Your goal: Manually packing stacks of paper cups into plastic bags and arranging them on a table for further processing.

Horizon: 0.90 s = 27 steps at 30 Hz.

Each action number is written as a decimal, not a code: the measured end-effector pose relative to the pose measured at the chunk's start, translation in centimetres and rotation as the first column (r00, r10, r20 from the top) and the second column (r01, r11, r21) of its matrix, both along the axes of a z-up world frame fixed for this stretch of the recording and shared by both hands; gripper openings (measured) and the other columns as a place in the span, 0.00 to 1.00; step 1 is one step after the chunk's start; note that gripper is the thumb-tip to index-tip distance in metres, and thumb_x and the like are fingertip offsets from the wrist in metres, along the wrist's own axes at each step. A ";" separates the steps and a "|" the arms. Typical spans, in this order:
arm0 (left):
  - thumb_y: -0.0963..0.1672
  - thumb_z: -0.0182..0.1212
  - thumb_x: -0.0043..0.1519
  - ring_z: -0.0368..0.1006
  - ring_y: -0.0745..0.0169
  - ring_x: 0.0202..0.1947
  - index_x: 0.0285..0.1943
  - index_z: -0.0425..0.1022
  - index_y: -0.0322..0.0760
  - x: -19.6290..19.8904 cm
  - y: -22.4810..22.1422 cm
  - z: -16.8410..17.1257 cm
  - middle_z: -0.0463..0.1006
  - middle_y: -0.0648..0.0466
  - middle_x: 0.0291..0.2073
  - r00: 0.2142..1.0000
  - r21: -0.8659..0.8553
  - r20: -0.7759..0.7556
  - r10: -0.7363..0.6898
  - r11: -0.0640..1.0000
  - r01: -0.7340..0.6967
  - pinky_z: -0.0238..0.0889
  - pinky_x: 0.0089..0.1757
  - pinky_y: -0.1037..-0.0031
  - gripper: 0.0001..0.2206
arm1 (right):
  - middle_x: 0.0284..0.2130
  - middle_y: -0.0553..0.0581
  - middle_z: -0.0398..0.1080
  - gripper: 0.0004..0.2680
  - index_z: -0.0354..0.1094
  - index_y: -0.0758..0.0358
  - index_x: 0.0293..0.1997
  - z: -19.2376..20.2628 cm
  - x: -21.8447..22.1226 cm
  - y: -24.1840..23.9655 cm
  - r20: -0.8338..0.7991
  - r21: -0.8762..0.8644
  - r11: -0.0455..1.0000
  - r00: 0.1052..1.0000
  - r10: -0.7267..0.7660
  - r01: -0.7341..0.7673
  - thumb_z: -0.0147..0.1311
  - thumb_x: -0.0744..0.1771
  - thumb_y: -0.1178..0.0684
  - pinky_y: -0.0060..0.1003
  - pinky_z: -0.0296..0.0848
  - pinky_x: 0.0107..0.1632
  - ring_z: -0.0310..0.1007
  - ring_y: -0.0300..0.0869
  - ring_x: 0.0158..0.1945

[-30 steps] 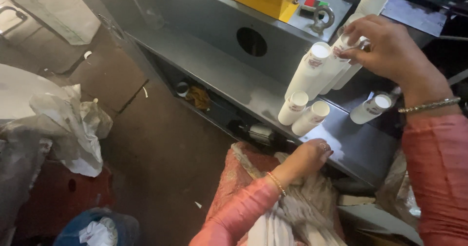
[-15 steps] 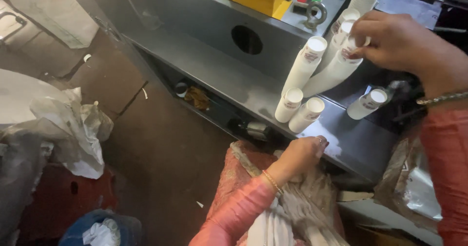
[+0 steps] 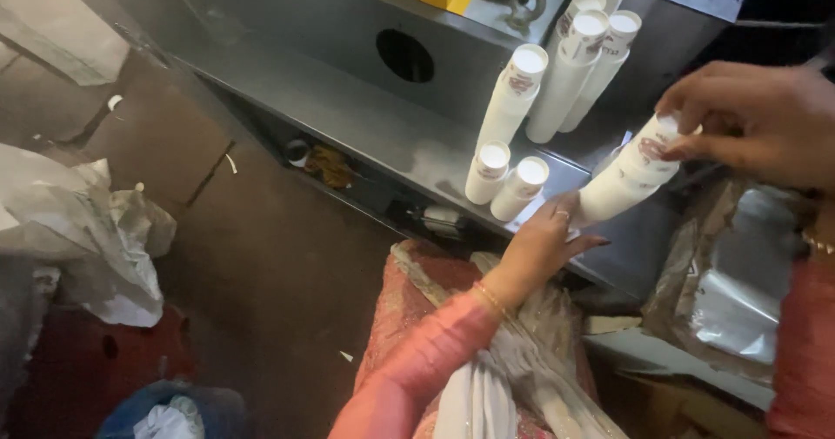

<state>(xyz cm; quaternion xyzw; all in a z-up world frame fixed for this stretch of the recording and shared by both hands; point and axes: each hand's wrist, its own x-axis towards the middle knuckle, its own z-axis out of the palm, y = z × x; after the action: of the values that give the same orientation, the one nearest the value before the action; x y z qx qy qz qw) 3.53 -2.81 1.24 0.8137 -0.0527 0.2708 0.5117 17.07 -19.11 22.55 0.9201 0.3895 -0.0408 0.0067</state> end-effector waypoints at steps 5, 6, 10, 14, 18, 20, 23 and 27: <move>0.47 0.75 0.52 0.78 0.41 0.49 0.56 0.74 0.34 4.2 -0.8 -5.3 0.81 0.41 0.47 0.951 -0.158 -0.131 -0.281 0.953 0.260 0.71 0.48 0.61 0.25 | 0.50 0.57 0.74 0.06 0.69 0.64 0.36 -1.8 -3.4 -1.4 -0.178 0.615 0.779 0.941 0.289 -0.122 0.62 0.62 0.57 0.33 0.78 0.46 0.80 0.39 0.45; 0.47 0.75 0.52 0.78 0.41 0.49 0.56 0.74 0.34 4.4 -0.9 -5.6 0.81 0.41 0.47 0.951 -0.158 -0.128 -0.280 0.953 0.259 0.71 0.48 0.61 0.25 | 0.50 0.57 0.74 0.06 0.69 0.64 0.36 -2.3 -3.8 -1.6 -0.176 0.614 0.779 0.941 0.290 -0.125 0.62 0.62 0.57 0.33 0.78 0.46 0.80 0.39 0.45; 0.47 0.74 0.53 0.78 0.41 0.51 0.58 0.73 0.36 4.1 -1.1 -6.8 0.81 0.41 0.49 0.964 -0.145 -0.142 -0.226 0.968 0.205 0.71 0.50 0.62 0.25 | 0.58 0.58 0.69 0.12 0.68 0.64 0.46 -5.3 -4.7 -3.3 -0.067 0.725 0.674 0.959 0.274 -0.142 0.64 0.62 0.58 0.40 0.75 0.59 0.72 0.44 0.58; 0.48 0.74 0.53 0.77 0.43 0.51 0.60 0.72 0.36 3.1 -0.7 -7.3 0.80 0.41 0.49 0.964 -0.149 -0.146 -0.221 0.968 0.199 0.70 0.50 0.63 0.27 | 0.66 0.51 0.58 0.23 0.64 0.61 0.63 -8.0 -6.5 -3.5 -0.269 0.943 0.272 0.924 0.273 0.194 0.66 0.61 0.54 0.42 0.72 0.68 0.61 0.42 0.70; 0.47 0.72 0.54 0.78 0.44 0.49 0.61 0.72 0.36 1.3 -0.2 -7.0 0.80 0.42 0.48 0.951 -0.192 -0.143 -0.274 0.950 0.245 0.70 0.49 0.63 0.26 | 0.62 0.50 0.62 0.30 0.58 0.55 0.66 -11.9 -8.3 -0.6 -0.461 0.876 0.334 0.807 0.370 0.348 0.69 0.58 0.52 0.38 0.75 0.60 0.64 0.40 0.67; 0.47 0.71 0.55 0.78 0.42 0.48 0.58 0.73 0.35 -0.1 -0.1 -6.3 0.81 0.42 0.46 0.968 -0.155 -0.130 -0.213 0.969 0.192 0.70 0.48 0.61 0.23 | 0.59 0.53 0.65 0.29 0.56 0.62 0.63 -14.3 -8.7 0.1 -0.402 0.870 0.400 0.886 0.232 0.290 0.70 0.59 0.59 0.38 0.71 0.65 0.67 0.42 0.64; 0.46 0.70 0.56 0.76 0.39 0.47 0.58 0.71 0.32 -1.6 0.4 -6.5 0.80 0.41 0.45 0.992 0.007 -0.123 -0.003 1.000 0.004 0.68 0.46 0.58 0.23 | 0.48 0.57 0.74 0.22 0.66 0.67 0.58 -13.2 -9.9 1.8 -0.364 0.723 0.589 0.924 -0.118 0.360 0.70 0.60 0.62 0.37 0.75 0.53 0.76 0.43 0.51; 0.45 0.65 0.62 0.76 0.42 0.44 0.56 0.71 0.33 -1.7 0.8 -10.2 0.79 0.44 0.43 0.981 0.122 -0.135 0.138 0.985 -0.121 0.69 0.46 0.56 0.16 | 0.42 0.57 0.77 0.15 0.71 0.68 0.52 -12.9 -9.2 2.5 -0.309 0.732 0.635 0.951 -0.013 0.247 0.68 0.62 0.63 0.35 0.74 0.49 0.77 0.41 0.45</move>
<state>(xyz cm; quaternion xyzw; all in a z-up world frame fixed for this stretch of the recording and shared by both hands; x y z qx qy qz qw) 1.82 -1.98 -8.92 0.8605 0.0221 0.2410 0.4483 7.90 -16.58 9.66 0.8475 0.2992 -0.0003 -0.4385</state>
